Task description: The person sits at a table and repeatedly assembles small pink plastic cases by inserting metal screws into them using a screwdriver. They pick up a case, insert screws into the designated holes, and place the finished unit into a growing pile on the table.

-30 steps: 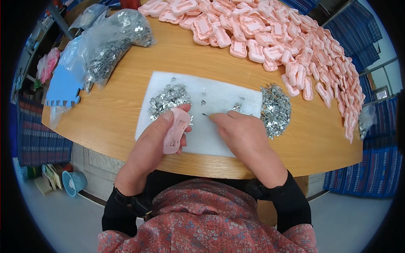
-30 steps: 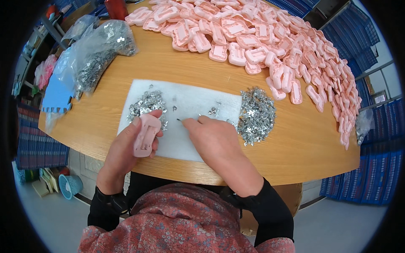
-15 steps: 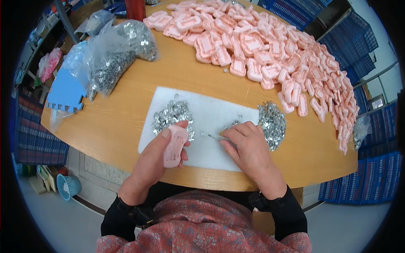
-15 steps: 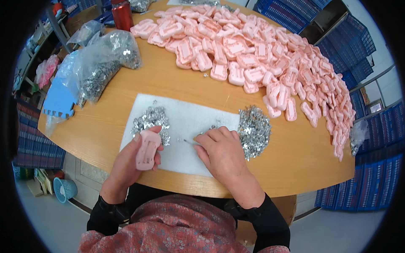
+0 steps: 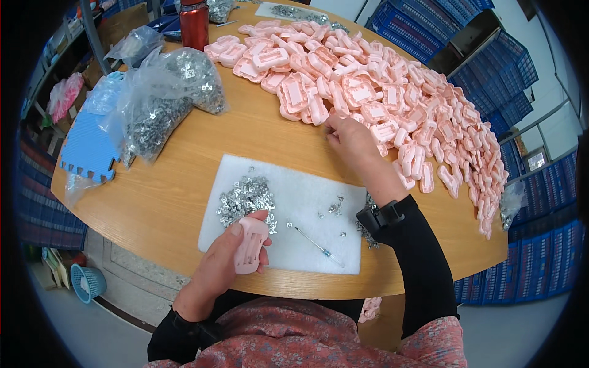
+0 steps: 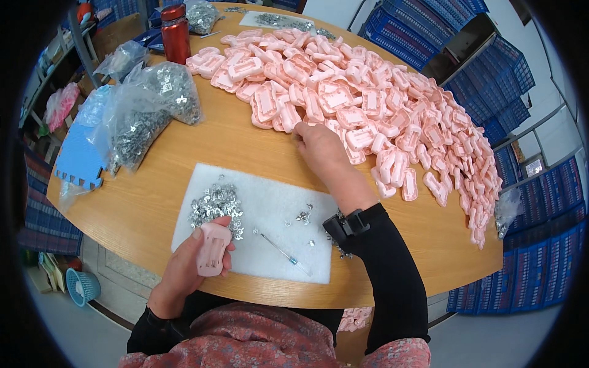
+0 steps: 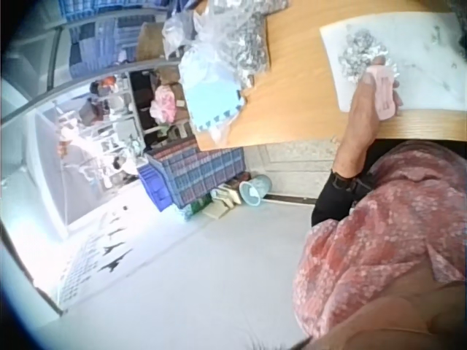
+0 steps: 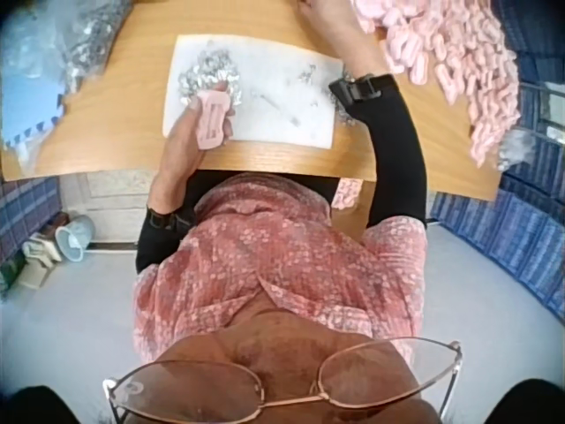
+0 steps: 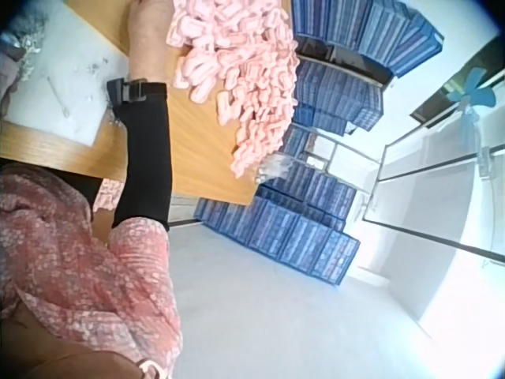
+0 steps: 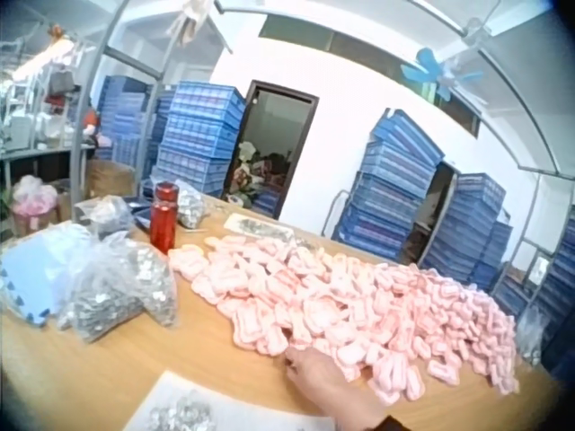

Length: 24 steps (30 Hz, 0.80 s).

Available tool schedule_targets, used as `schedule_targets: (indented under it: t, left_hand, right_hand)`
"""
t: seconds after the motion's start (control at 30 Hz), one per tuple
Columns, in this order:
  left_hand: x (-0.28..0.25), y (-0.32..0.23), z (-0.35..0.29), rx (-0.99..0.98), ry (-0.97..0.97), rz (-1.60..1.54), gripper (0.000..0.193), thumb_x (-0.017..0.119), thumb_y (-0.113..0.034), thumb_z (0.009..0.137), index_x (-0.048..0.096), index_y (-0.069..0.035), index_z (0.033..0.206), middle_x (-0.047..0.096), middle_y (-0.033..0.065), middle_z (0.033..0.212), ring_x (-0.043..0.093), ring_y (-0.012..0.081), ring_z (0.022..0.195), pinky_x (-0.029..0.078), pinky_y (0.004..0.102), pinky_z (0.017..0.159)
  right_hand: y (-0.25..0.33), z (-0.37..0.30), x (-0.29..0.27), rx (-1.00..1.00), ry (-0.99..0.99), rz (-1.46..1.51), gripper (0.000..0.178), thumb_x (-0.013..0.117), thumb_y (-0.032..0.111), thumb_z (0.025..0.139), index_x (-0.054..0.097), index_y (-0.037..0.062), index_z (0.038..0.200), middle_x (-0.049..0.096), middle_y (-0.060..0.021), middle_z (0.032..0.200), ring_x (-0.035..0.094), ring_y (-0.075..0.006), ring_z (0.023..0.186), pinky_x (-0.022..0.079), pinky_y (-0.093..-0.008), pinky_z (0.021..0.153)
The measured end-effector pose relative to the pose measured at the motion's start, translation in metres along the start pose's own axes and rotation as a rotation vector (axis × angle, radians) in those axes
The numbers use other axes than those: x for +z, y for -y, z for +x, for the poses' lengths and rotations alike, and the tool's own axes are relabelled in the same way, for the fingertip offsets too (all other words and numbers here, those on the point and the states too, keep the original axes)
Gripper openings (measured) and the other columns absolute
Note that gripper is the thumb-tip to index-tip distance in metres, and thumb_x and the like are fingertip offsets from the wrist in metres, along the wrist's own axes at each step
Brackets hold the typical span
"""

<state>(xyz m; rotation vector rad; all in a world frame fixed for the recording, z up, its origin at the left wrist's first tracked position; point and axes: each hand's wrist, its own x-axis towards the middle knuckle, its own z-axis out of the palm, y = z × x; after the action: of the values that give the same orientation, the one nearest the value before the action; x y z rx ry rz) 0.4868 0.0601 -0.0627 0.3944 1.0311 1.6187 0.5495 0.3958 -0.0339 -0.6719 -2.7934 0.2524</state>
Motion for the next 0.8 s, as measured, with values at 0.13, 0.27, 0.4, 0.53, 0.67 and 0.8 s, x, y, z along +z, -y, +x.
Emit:
schedule_targets:
  t: [0.13, 0.27, 0.4, 0.53, 0.67, 0.8]
  left_hand:
    - [-0.002, -0.001, 0.000, -0.001, 0.002, 0.013, 0.066, 0.034, -0.048, 0.106, 0.037, 0.003, 0.146, 0.062, 0.0119, 0.103, 0.062, 0.0186, 0.079, 0.052, 0.0307, 0.066]
    - [0.000, -0.004, 0.000, -0.006, 0.000, 0.022, 0.066, 0.034, -0.048, 0.105, 0.038, 0.003, 0.146, 0.062, 0.0115, 0.103, 0.063, 0.0184, 0.078, 0.052, 0.0306, 0.066]
    - [0.000, -0.005, 0.000, -0.019, 0.003, 0.019, 0.066, 0.034, -0.050, 0.105, 0.040, 0.001, 0.146, 0.061, 0.0098, 0.103, 0.062, 0.0162, 0.079, 0.052, 0.0298, 0.068]
    - [0.001, -0.004, 0.000, -0.011, 0.004, 0.024, 0.064, 0.032, -0.049, 0.106, 0.040, 0.000, 0.146, 0.060, 0.0089, 0.102, 0.061, 0.0152, 0.078, 0.052, 0.0296, 0.068]
    - [0.000, -0.002, 0.001, 0.008, -0.005, 0.010, 0.065, 0.035, -0.048, 0.105, 0.040, 0.003, 0.145, 0.063, 0.0120, 0.102, 0.063, 0.0184, 0.077, 0.052, 0.0310, 0.066]
    - [0.000, -0.001, 0.000, 0.013, -0.005, 0.007, 0.065, 0.034, -0.048, 0.105, 0.040, 0.003, 0.145, 0.063, 0.0120, 0.103, 0.063, 0.0183, 0.078, 0.053, 0.0311, 0.065]
  right_hand:
    - [0.017, -0.004, 0.005, -0.128, 0.104, -0.190, 0.010, 0.063, 0.009, 0.085, 0.064, 0.0060, 0.094, 0.065, -0.0138, 0.084, 0.063, -0.0331, 0.091, 0.051, -0.0432, 0.080]
    - [0.008, -0.022, 0.010, -0.108, 0.039, -0.035, 0.010, 0.063, 0.007, 0.087, 0.065, 0.0055, 0.096, 0.067, -0.0146, 0.088, 0.066, -0.0307, 0.086, 0.053, -0.0402, 0.077]
    - [-0.001, -0.025, -0.003, 0.103, 0.015, 0.230, 0.014, 0.059, 0.009, 0.088, 0.064, 0.0044, 0.101, 0.067, -0.0185, 0.086, 0.066, -0.0344, 0.082, 0.052, -0.0439, 0.075]
    - [-0.006, -0.022, 0.004, 0.118, 0.011, 0.286, 0.017, 0.057, 0.009, 0.089, 0.063, 0.0048, 0.104, 0.067, -0.0199, 0.084, 0.066, -0.0371, 0.083, 0.052, -0.0460, 0.076]
    - [-0.008, -0.019, 0.018, 0.003, -0.013, -0.008, 0.017, 0.056, 0.006, 0.088, 0.063, 0.0049, 0.103, 0.069, -0.0184, 0.085, 0.066, -0.0369, 0.081, 0.052, -0.0442, 0.075]
    - [0.007, -0.027, 0.006, 0.019, 0.114, 0.176, 0.017, 0.056, 0.007, 0.087, 0.063, 0.0043, 0.103, 0.069, -0.0171, 0.086, 0.067, -0.0353, 0.081, 0.052, -0.0435, 0.075]
